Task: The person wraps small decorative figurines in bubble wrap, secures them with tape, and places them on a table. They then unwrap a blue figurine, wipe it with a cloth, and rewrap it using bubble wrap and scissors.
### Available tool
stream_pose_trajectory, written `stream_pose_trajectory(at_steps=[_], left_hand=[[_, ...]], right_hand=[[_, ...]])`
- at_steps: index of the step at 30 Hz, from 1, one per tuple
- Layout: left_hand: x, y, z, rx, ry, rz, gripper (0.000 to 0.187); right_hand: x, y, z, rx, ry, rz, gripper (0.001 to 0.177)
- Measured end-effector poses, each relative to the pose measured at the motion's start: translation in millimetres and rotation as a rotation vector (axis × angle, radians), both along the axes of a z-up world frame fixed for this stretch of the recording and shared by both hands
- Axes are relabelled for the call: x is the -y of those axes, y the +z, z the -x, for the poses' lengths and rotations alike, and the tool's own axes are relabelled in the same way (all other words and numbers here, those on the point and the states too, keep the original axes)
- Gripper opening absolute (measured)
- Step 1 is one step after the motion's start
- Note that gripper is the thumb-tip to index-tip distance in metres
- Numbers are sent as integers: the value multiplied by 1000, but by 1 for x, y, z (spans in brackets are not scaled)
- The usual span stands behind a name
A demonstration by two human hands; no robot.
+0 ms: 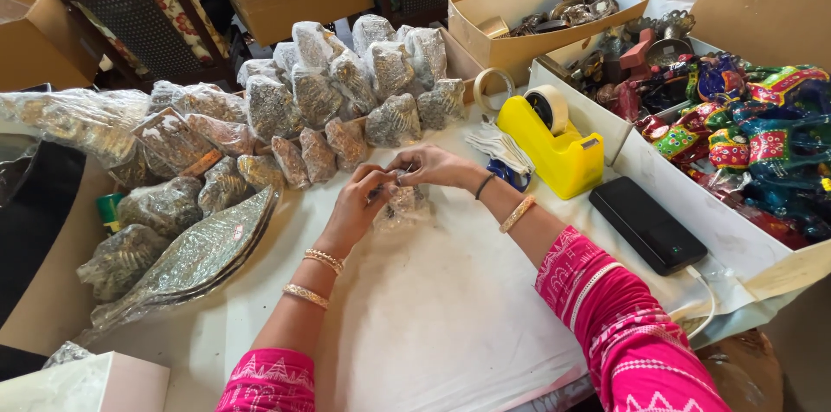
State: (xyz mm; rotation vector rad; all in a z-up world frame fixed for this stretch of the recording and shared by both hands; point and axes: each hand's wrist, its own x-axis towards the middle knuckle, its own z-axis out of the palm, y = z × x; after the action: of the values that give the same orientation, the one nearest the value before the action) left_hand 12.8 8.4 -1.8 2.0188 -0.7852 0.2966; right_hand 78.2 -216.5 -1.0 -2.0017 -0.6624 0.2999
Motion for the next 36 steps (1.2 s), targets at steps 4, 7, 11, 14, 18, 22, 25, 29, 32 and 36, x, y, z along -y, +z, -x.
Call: stream_pose_trajectory(at_steps=[4, 7, 11, 14, 18, 22, 25, 29, 32, 36], left_hand=[[0, -10, -9, 90, 23, -19, 29], [0, -7, -9, 126, 39, -32, 32], [-1, -3, -6, 124, 9, -22, 31], [-1, -3, -5, 94, 13, -16, 32], [-2, -13, -11, 104, 48, 11, 31], [-2, -20, -11, 93, 108, 28, 31], [-2, -27, -15, 12, 114, 75, 33], [1, -13, -5, -28, 163, 43, 33], [4, -9, -2, -29, 163, 53, 31], [3, -17, -7, 179, 202, 77, 32]], right_hand=[[4, -9, -8, 11, 55, -22, 39], [8, -15, -13, 10, 122, -53, 43], [10, -3, -3, -25, 198, -99, 51], [8, 11, 7, 48, 154, 45, 57], [14, 20, 6, 172, 105, 190, 58], [48, 33, -12, 260, -73, 240, 48], [94, 46, -23, 600, -313, 621, 34], [155, 72, -7, 756, -717, 807, 20], [182, 88, 8, 640, -875, 836, 18], [210, 94, 21, 523, -952, 850, 21]])
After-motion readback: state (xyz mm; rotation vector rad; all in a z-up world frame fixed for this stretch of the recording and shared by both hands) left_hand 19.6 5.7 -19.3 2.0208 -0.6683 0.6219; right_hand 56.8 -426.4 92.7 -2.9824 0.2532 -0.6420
